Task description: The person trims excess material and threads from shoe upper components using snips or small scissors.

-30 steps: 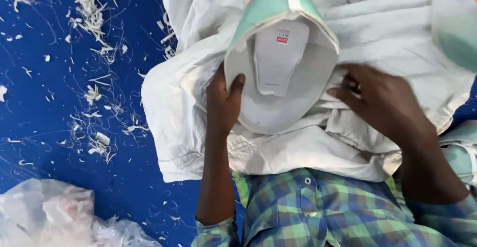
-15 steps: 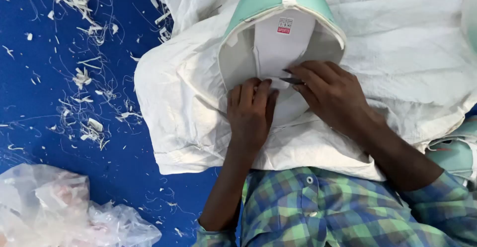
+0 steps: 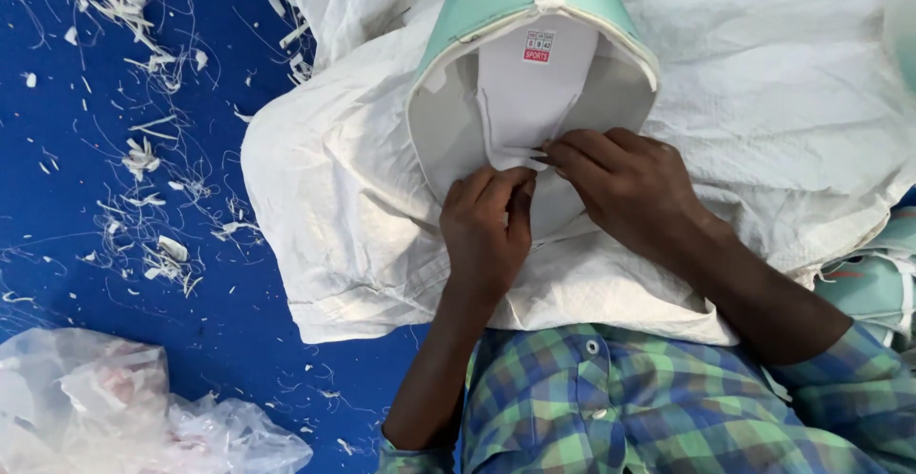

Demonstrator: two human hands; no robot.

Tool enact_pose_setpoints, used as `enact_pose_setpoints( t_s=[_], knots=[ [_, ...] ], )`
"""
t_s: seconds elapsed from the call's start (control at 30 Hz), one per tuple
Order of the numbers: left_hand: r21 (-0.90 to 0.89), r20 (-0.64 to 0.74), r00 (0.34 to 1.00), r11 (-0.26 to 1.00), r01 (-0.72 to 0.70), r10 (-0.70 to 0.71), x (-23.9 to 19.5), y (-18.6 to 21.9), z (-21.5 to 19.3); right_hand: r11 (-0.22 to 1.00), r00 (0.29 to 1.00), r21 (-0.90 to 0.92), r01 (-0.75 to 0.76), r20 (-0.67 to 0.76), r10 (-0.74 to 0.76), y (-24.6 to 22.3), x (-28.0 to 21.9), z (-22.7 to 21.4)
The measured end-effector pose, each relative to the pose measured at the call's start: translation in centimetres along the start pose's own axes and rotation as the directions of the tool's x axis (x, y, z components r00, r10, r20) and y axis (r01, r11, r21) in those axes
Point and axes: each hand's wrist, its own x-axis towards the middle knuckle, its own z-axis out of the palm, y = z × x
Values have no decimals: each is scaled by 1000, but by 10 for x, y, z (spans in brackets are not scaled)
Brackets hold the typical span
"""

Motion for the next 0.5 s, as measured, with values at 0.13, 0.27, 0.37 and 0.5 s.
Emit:
enact_pose_setpoints(
  t_s=[0.13,0.27,0.37,0.5],
  knots=[
    [-17,-22,1000,1000,-14,14,1,-2,1,999,999,-49,-1,33,3,-2,5,2],
    [-12,-3,999,999,-43,43,-3,-3,-1,1000,998,-19,-12,55,13,0,0,6],
    [-17,32,999,999,-38,39,-6,-5,-4,998,1000,62,-23,6,23,1,4,3],
    [-111,-37,968,963,244,-249,-5,-10,-12,997,1000,78,-13,-26,15,-6,16,-1]
  ],
)
